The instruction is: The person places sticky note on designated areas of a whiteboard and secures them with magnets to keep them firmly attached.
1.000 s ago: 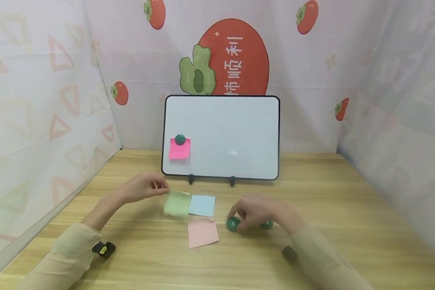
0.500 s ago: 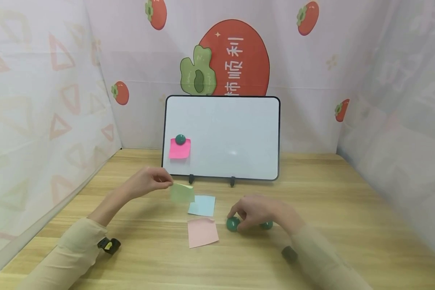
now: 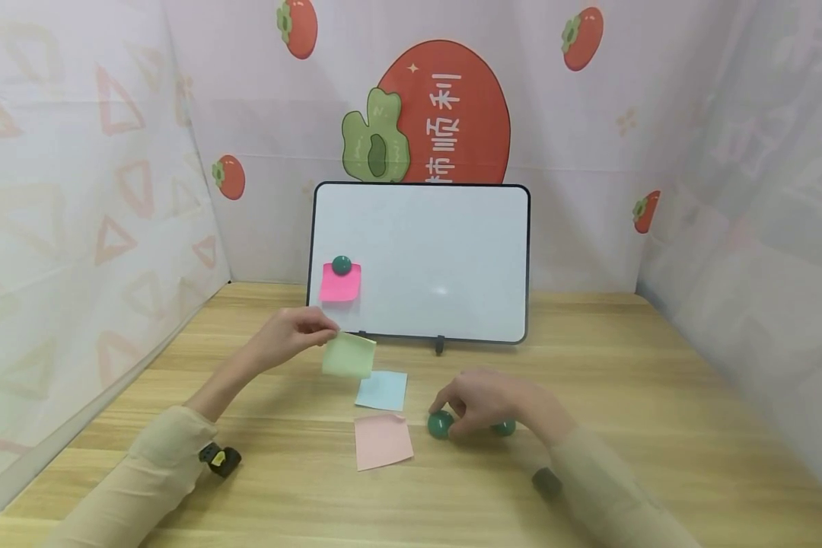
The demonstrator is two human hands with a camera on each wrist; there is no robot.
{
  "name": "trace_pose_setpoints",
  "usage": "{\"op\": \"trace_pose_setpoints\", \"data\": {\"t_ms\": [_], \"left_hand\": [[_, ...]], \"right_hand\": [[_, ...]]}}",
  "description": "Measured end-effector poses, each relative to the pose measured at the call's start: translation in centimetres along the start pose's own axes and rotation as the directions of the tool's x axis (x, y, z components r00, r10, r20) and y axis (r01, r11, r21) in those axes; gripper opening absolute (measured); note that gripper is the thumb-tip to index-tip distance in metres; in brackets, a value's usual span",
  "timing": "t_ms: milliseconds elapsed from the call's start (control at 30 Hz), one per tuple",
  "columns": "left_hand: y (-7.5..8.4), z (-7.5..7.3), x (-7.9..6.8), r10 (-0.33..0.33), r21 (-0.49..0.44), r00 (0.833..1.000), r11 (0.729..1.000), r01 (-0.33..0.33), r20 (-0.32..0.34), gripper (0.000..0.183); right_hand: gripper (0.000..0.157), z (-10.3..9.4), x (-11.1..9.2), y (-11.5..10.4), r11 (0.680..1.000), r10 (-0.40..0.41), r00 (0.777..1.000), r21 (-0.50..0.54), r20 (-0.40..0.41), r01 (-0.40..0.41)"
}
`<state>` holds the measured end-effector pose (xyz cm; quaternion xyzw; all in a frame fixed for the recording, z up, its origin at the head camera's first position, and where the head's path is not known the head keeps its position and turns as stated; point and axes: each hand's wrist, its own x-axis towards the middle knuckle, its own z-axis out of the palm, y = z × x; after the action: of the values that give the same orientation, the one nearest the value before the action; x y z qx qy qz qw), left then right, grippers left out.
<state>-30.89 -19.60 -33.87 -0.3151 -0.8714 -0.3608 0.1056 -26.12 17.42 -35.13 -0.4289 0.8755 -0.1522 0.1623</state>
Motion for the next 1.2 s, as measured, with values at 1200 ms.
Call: {"op": "trace_pose_setpoints", "data": {"t_ms": [1200], "left_hand": [[-0.5, 2.8, 6.1, -0.273, -0.265, 0.943, 0.939, 0.218, -0.19, 0.02]], "right_hand": [[0.034, 0.1, 0.1, 0.2, 0.999, -0.012, 1.0, -0.042, -0.005, 0.012]]}}
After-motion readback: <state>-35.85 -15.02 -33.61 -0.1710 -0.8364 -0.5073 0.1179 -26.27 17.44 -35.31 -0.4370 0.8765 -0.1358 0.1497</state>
